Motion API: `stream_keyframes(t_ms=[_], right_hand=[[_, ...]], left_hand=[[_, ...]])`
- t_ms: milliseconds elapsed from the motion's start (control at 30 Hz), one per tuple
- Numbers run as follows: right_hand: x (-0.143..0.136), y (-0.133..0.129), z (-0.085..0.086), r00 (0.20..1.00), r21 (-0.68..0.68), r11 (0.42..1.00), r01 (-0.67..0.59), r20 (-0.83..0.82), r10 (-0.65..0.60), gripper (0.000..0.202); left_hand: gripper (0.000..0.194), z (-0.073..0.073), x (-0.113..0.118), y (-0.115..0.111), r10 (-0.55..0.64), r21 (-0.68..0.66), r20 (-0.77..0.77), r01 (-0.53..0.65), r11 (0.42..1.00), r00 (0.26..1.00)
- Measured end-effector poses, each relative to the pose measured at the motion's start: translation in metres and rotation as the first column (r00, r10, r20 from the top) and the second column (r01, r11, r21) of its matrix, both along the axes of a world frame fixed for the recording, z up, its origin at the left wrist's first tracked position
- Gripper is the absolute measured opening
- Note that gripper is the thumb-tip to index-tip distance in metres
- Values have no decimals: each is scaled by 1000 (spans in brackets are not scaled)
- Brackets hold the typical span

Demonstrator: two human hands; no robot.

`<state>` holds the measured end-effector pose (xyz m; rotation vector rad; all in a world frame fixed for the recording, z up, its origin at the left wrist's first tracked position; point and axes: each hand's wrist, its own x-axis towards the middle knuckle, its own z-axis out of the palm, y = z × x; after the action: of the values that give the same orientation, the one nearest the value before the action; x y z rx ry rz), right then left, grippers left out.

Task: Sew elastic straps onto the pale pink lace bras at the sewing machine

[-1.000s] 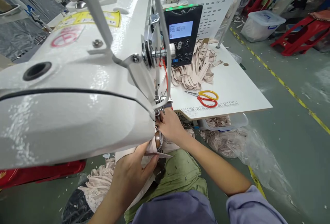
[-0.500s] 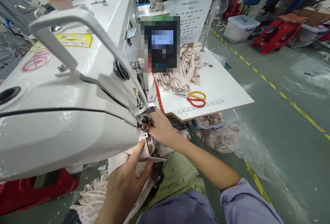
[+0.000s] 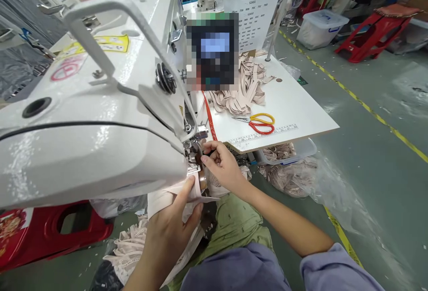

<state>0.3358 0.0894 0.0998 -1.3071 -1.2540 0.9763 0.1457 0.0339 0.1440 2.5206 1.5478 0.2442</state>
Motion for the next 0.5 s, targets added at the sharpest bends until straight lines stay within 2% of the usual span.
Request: stream_keyframes(t_ms=[200, 333, 433, 500], right_hand=[[-1, -13, 2, 996, -31, 996, -87, -39, 85, 35], [-6, -18, -1, 988, -57, 992, -108, -116, 101, 39], [-3, -30, -3, 982, -63, 992, -105, -167, 94, 45], [3, -45, -1, 991, -58, 995, -83, -111, 77, 46]], left_hand=[[49, -6, -9, 0, 33, -11, 26, -33, 999, 999], [61, -17, -15, -4, 95, 43, 73, -98, 994, 993], [70, -28, -9, -11, 57, 85, 159, -71, 994, 986], [74, -36, 1, -19, 17, 104, 211, -40, 994, 977]])
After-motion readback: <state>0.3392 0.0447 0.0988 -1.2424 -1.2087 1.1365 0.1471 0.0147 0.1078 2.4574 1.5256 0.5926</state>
